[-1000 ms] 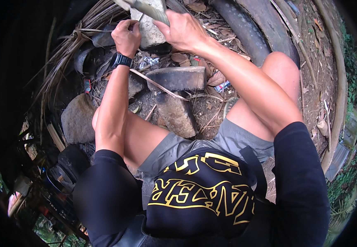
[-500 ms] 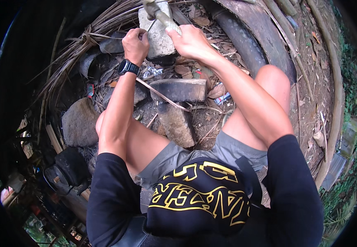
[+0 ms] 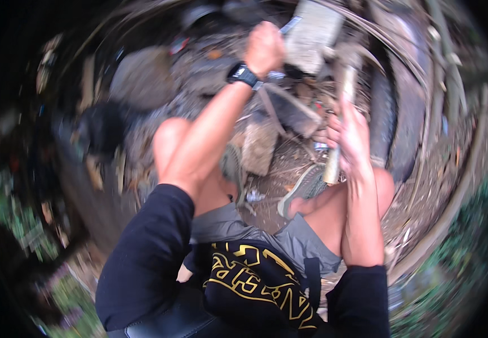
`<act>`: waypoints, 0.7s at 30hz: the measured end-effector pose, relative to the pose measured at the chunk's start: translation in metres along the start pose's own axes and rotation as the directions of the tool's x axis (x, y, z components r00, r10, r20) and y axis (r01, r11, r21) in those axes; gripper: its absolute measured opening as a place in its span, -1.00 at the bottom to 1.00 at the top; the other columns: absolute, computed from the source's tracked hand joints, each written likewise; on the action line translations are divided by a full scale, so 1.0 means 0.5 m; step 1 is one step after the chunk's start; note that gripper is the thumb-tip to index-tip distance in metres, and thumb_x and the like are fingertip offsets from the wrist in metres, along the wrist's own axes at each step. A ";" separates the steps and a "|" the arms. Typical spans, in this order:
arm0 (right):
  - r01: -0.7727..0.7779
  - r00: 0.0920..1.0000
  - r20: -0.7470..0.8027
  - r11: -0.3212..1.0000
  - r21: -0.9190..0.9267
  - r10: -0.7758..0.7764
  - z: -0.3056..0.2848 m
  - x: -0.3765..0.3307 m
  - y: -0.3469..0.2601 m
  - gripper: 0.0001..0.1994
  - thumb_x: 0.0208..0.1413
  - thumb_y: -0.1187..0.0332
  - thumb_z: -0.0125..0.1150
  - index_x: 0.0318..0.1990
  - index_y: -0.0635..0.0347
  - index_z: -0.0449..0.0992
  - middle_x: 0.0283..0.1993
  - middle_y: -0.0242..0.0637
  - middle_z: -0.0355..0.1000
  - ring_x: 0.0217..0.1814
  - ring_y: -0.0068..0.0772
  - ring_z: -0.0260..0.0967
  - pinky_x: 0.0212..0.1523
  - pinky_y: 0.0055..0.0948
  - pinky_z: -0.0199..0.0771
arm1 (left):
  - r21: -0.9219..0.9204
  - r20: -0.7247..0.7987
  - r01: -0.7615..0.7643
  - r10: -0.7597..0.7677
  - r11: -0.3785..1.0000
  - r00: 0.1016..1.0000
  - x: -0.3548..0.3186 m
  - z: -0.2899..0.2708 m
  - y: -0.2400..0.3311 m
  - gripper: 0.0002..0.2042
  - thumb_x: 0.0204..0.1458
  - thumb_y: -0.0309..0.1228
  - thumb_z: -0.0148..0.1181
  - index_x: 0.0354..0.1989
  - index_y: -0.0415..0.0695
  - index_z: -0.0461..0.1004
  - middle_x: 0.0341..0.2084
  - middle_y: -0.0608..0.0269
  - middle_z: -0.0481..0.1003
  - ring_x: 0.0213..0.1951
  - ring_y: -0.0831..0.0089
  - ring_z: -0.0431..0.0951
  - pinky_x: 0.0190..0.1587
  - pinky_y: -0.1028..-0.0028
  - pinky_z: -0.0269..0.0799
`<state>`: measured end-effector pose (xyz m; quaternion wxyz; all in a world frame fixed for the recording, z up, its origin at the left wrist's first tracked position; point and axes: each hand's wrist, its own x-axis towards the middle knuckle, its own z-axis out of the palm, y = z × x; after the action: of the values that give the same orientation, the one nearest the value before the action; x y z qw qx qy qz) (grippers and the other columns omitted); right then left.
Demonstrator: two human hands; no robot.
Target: The person hammers nails into a bamboo structure on the ground, then sharpens a nail on a stone, and returns to hammering the bamboo. The person is working on a bamboo frame, securing joints with nails.
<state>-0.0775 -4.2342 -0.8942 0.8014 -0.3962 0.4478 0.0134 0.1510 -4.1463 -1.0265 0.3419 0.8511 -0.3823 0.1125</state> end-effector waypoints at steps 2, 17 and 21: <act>-0.039 0.998 -0.058 0.994 -0.104 0.033 -0.020 -0.028 0.011 -0.65 0.31 -0.04 -0.07 -0.34 0.03 0.28 -0.66 -0.67 0.00 -0.74 -0.80 -0.12 -0.77 -0.71 -0.11 | -0.337 0.336 0.595 -0.497 0.730 0.800 -0.041 -0.116 0.070 -0.91 0.06 -0.54 0.05 -0.36 -0.34 0.38 -0.55 0.01 0.52 -0.48 0.20 0.57 -0.40 0.31 0.49; -0.725 0.684 -0.374 0.532 -0.436 0.626 -0.007 -0.453 0.196 -0.58 0.24 -0.13 0.01 -0.45 -0.03 0.24 -0.67 -0.59 0.02 -0.76 -0.68 -0.10 -0.77 -0.63 -0.04 | -0.722 -0.001 0.688 -0.993 -0.081 -0.118 -0.837 -0.945 0.309 -0.84 0.22 -0.42 0.00 -0.41 -0.18 0.36 -0.58 0.48 0.26 -0.54 0.67 0.20 -0.52 0.54 0.12; -0.736 0.670 -0.407 0.484 -0.472 0.621 0.064 -0.458 0.193 -0.61 0.18 -0.13 0.10 -0.42 -0.05 0.25 -0.67 -0.60 0.02 -0.75 -0.67 -0.06 -0.77 -0.63 -0.01 | -0.409 -0.130 0.765 -0.798 -0.497 -0.588 -1.128 -0.988 0.501 -0.59 0.20 -0.11 -0.04 -0.39 -0.30 0.44 -0.63 0.03 0.35 -0.52 0.33 0.33 -0.40 0.23 0.25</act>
<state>-0.2282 -4.0710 -0.7786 0.5146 -0.4179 0.6092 0.4352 -0.3816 -3.6117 -0.7915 0.3671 0.6777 0.6327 -0.0747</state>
